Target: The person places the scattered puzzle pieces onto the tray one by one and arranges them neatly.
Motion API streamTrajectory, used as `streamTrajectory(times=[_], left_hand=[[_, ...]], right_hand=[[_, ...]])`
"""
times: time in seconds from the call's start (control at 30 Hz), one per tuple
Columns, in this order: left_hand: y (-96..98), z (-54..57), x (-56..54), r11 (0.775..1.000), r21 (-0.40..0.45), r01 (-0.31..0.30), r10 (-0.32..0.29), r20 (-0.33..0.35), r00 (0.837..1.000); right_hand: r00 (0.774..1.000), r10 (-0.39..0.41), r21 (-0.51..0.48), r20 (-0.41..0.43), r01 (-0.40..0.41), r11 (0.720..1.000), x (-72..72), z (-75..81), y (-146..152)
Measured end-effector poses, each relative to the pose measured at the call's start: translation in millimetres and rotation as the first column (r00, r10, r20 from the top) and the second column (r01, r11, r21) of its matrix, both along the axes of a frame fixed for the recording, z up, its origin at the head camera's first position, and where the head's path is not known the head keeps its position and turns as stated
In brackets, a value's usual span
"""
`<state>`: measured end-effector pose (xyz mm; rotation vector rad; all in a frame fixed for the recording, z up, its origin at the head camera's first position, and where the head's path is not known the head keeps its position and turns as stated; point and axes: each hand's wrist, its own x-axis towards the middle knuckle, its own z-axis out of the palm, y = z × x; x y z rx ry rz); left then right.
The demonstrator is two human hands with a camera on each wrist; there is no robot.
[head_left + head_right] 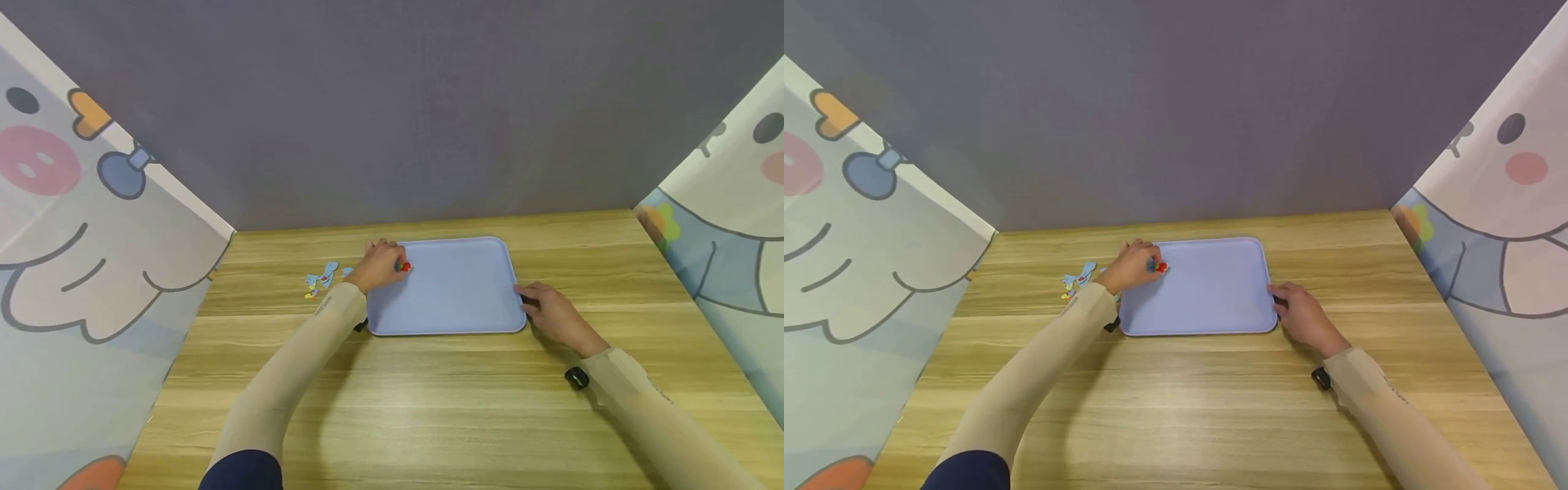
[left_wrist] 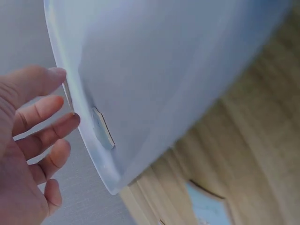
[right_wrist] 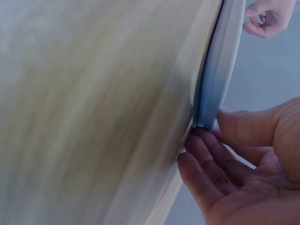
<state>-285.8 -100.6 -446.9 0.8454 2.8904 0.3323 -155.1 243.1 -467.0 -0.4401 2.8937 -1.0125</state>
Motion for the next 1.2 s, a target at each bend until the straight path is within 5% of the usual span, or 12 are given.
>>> streamTrajectory(times=[0.7,1.2], left_hand=[[12.8,-2.1,-12.2,0.995,-0.096,-0.01,0.011,0.005,1.0],[-30.3,20.9,-2.3,0.996,-0.015,-0.084,0.084,0.016,0.996]], right_hand=[[1.0,-0.022,-0.008,-0.015,0.022,1.0,-0.3,-2.8,-1.4],[1.0,-0.013,0.004,0.008,0.013,1.0,1.4,2.2,-2.9]])
